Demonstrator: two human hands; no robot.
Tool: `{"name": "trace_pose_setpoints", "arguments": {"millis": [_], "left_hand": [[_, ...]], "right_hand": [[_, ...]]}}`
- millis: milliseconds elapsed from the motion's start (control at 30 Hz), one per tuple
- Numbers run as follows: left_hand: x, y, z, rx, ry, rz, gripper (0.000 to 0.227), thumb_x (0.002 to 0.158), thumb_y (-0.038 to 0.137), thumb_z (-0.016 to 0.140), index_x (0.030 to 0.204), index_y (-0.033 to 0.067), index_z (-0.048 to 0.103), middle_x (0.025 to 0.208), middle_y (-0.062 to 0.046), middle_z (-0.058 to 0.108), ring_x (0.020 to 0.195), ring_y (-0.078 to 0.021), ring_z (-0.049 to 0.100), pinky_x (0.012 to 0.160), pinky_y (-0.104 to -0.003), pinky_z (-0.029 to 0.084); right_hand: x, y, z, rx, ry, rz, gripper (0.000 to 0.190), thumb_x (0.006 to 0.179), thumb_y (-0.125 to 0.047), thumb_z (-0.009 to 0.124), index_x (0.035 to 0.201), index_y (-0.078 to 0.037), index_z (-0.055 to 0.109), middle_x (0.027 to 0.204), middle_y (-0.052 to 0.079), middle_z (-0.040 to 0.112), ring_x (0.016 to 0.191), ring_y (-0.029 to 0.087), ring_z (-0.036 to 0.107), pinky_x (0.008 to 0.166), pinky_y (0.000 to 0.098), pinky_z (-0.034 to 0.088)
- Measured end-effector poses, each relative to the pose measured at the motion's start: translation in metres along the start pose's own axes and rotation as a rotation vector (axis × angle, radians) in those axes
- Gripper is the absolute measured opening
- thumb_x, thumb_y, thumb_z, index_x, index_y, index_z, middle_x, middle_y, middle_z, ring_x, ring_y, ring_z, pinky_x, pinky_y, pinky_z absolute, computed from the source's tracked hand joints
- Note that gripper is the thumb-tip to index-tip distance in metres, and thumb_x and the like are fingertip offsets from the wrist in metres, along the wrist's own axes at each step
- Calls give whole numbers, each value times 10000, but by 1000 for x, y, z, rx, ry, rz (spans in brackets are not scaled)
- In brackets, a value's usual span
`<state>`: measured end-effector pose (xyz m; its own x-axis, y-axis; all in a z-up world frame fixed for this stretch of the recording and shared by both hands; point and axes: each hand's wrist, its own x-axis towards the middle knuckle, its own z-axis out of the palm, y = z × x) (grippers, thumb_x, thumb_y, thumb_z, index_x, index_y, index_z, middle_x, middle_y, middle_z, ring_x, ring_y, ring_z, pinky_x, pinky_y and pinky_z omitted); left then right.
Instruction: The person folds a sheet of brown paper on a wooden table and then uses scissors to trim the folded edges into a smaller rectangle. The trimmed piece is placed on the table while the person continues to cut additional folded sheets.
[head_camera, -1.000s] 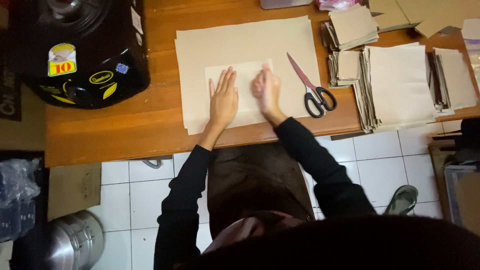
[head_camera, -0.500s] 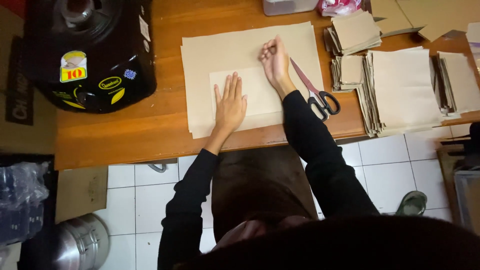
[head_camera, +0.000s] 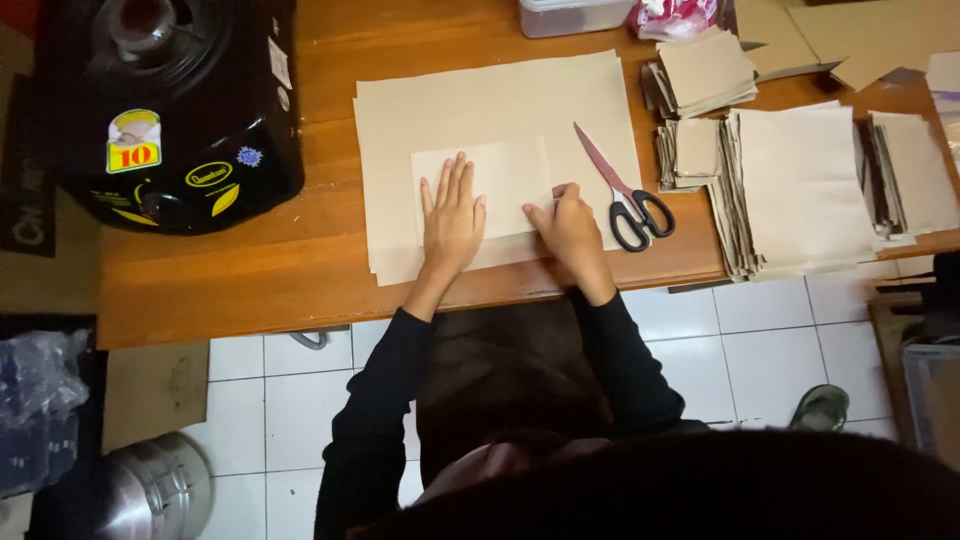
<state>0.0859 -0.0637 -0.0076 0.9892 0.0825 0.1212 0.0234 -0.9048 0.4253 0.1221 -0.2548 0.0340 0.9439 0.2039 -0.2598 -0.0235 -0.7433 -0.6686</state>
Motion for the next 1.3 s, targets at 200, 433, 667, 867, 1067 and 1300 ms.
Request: {"name": "trace_pose_setpoints", "arguments": {"millis": [200, 433, 667, 867, 1067, 1300], "left_hand": [[4, -16, -9, -498, 123, 19, 756, 982, 240, 608, 1549, 25, 156, 1607, -263, 190, 1496, -425, 155, 1171, -643, 30], [1, 14, -120, -393, -50, -57, 955, 830, 483, 765, 1528, 107, 233, 1416, -219, 543, 1369, -369, 461, 1173, -596, -77], [-1, 24, -77, -1275, -159, -383, 442, 678, 164, 923, 1021, 6, 693, 897, -122, 701, 774, -197, 680, 666, -376, 592], [12, -30, -9, -1665, 149, -637, 494, 773, 144, 891, 1173, 38, 620, 995, -150, 710, 837, -244, 726, 720, -437, 625], [20, 9, -30, -1710, 134, -805, 884, 793, 334, 870, 1464, 99, 343, 1427, -190, 339, 1290, -291, 338, 1058, -490, 293], [32, 41, -56, -1956, 169, -876, 1068, 787, 296, 842, 1577, 128, 143, 1586, -210, 222, 1442, -383, 292, 1075, -652, 346]], "right_hand": [[13, 18, -3, 226, 91, -219, 259, 948, -332, 662, 1127, -161, 583, 951, 194, 691, 984, 433, 658, 814, 524, 524], [-24, -28, -79, 139, 32, -453, 202, 918, -186, 712, 1111, -150, 661, 862, 144, 700, 874, 304, 677, 783, 393, 556], [-18, -4, -73, -18, 481, -504, 217, 999, -267, 697, 1115, -87, 661, 950, 133, 676, 854, 317, 654, 748, 417, 554], [-8, 104, -56, -708, 684, -148, 507, 821, -465, 812, 1051, -76, 581, 888, 112, 579, 846, 323, 618, 715, 425, 530], [-6, 109, -69, -818, 626, -175, 541, 720, -462, 855, 969, -74, 572, 901, 112, 553, 850, 325, 603, 706, 414, 508], [-13, 94, -82, -888, 553, -308, 598, 632, -461, 880, 969, -78, 568, 877, 116, 551, 791, 314, 636, 662, 406, 544]]}}
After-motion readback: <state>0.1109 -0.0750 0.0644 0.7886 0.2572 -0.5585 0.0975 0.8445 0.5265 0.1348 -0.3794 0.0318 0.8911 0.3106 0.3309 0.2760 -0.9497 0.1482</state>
